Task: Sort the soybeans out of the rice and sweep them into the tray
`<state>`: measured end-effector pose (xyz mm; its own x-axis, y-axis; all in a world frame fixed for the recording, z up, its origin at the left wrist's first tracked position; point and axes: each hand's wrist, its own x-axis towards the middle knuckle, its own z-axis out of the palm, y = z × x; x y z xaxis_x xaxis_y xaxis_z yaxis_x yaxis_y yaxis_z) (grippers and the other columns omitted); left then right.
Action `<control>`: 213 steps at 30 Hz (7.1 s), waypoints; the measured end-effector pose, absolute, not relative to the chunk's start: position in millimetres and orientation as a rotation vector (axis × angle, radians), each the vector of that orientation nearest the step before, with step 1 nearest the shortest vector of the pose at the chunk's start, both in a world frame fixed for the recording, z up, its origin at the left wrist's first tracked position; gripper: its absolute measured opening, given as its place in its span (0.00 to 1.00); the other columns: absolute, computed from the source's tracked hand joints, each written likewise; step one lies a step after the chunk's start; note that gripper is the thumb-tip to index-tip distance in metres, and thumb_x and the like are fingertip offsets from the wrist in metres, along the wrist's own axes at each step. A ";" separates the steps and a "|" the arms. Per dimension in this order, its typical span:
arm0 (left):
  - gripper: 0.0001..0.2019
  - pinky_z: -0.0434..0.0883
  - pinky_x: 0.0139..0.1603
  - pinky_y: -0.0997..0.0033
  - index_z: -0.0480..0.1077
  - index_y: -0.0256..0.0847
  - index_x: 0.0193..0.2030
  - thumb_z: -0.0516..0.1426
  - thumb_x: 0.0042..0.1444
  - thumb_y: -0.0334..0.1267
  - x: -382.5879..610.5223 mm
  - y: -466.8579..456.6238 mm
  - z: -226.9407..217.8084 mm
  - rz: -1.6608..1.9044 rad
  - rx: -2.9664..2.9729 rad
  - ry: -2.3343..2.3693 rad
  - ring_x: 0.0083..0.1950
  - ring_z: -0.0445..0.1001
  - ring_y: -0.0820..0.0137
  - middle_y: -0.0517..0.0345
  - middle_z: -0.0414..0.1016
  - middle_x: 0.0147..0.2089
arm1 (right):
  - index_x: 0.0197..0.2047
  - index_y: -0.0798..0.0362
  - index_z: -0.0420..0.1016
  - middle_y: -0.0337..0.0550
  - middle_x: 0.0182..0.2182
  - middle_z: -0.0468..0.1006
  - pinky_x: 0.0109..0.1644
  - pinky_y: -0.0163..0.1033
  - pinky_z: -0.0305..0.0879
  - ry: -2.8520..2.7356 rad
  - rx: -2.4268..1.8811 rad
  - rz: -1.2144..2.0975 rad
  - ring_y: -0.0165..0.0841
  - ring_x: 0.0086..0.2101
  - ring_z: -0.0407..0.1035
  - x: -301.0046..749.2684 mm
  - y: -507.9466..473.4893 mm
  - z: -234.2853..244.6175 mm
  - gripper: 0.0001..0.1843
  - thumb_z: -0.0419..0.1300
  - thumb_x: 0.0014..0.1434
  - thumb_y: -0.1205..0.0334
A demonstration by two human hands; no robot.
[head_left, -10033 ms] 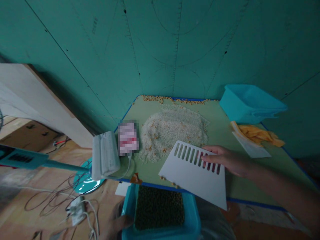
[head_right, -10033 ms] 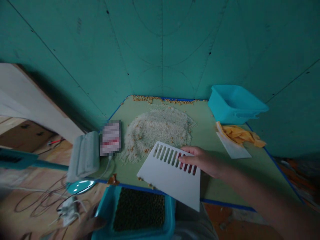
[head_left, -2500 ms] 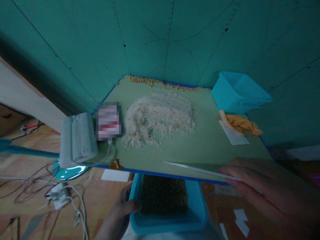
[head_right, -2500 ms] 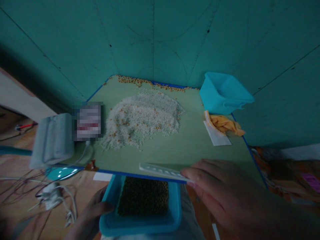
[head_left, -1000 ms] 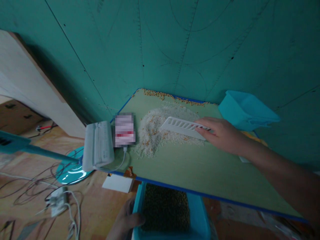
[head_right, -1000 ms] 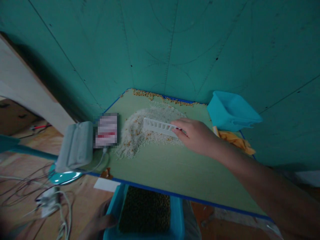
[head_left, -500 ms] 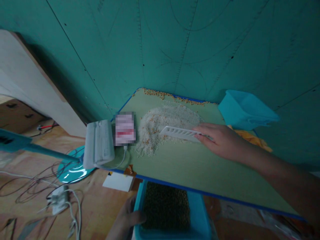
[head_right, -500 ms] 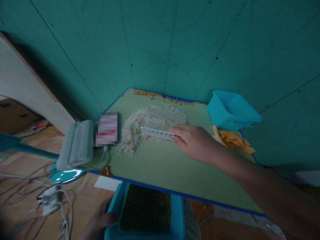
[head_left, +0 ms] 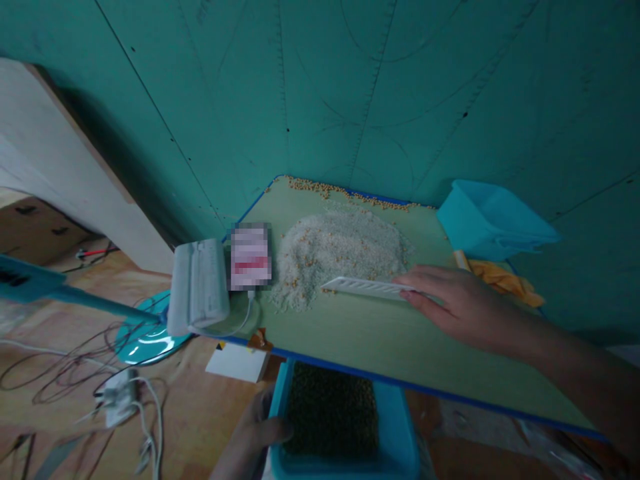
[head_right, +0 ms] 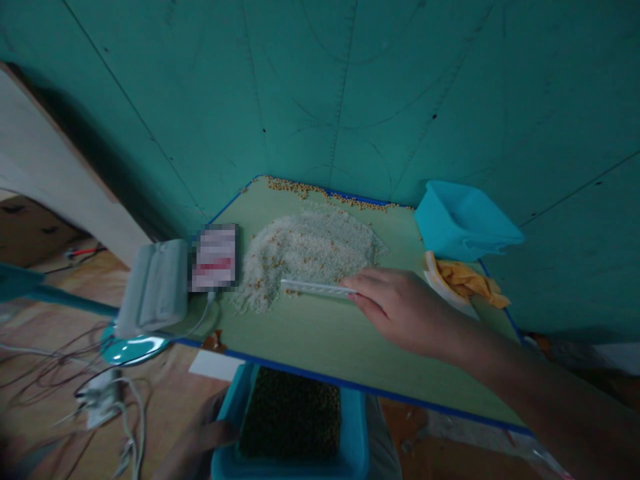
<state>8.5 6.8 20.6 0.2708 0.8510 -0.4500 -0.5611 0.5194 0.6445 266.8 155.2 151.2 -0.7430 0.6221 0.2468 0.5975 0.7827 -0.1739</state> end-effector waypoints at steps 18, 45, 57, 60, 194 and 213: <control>0.28 0.72 0.36 0.58 0.75 0.40 0.44 0.59 0.29 0.27 3.9 4.6 4.9 0.974 0.325 0.922 0.38 0.77 0.50 0.53 0.82 0.34 | 0.43 0.53 0.72 0.46 0.38 0.78 0.42 0.38 0.68 -2.621 -0.949 0.147 0.34 0.39 0.72 262.2 156.3 148.5 0.13 0.48 0.61 0.66; 0.23 0.71 0.40 0.62 0.75 0.40 0.43 0.57 0.36 0.26 2.5 0.8 15.1 1.032 0.384 0.935 0.39 0.76 0.57 0.55 0.82 0.35 | 0.42 0.53 0.71 0.43 0.36 0.77 0.40 0.37 0.66 -2.671 -0.867 0.319 0.32 0.37 0.71 260.3 139.7 151.8 0.12 0.49 0.60 0.69; 0.21 0.73 0.34 0.61 0.76 0.38 0.41 0.60 0.34 0.30 -4.4 4.5 14.0 0.995 0.399 0.906 0.37 0.77 0.53 0.52 0.82 0.34 | 0.43 0.49 0.71 0.42 0.34 0.76 0.36 0.37 0.68 -2.740 -0.834 0.270 0.32 0.34 0.71 266.8 106.2 154.7 0.16 0.47 0.58 0.72; 0.22 0.73 0.31 0.63 0.76 0.38 0.42 0.59 0.35 0.29 -2.7 4.8 14.4 1.017 0.405 0.916 0.37 0.77 0.54 0.53 0.82 0.34 | 0.41 0.49 0.72 0.42 0.31 0.77 0.31 0.37 0.68 -2.771 -0.778 0.234 0.32 0.30 0.71 261.3 93.0 159.4 0.16 0.46 0.57 0.73; 0.18 0.74 0.29 0.68 0.78 0.36 0.35 0.57 0.33 0.26 3.2 1.1 19.3 1.073 0.383 0.936 0.29 0.78 0.63 0.55 0.83 0.30 | 0.38 0.55 0.69 0.45 0.33 0.75 0.37 0.40 0.62 -2.754 -0.853 -0.045 0.36 0.35 0.67 252.8 124.6 160.7 0.10 0.47 0.60 0.71; 0.20 0.72 0.27 0.70 0.77 0.37 0.37 0.57 0.32 0.26 4.2 2.5 20.7 1.065 0.410 0.932 0.32 0.78 0.61 0.56 0.83 0.31 | 0.38 0.55 0.68 0.46 0.33 0.74 0.38 0.39 0.64 -2.730 -0.910 0.009 0.35 0.35 0.67 254.8 126.6 159.9 0.09 0.48 0.60 0.70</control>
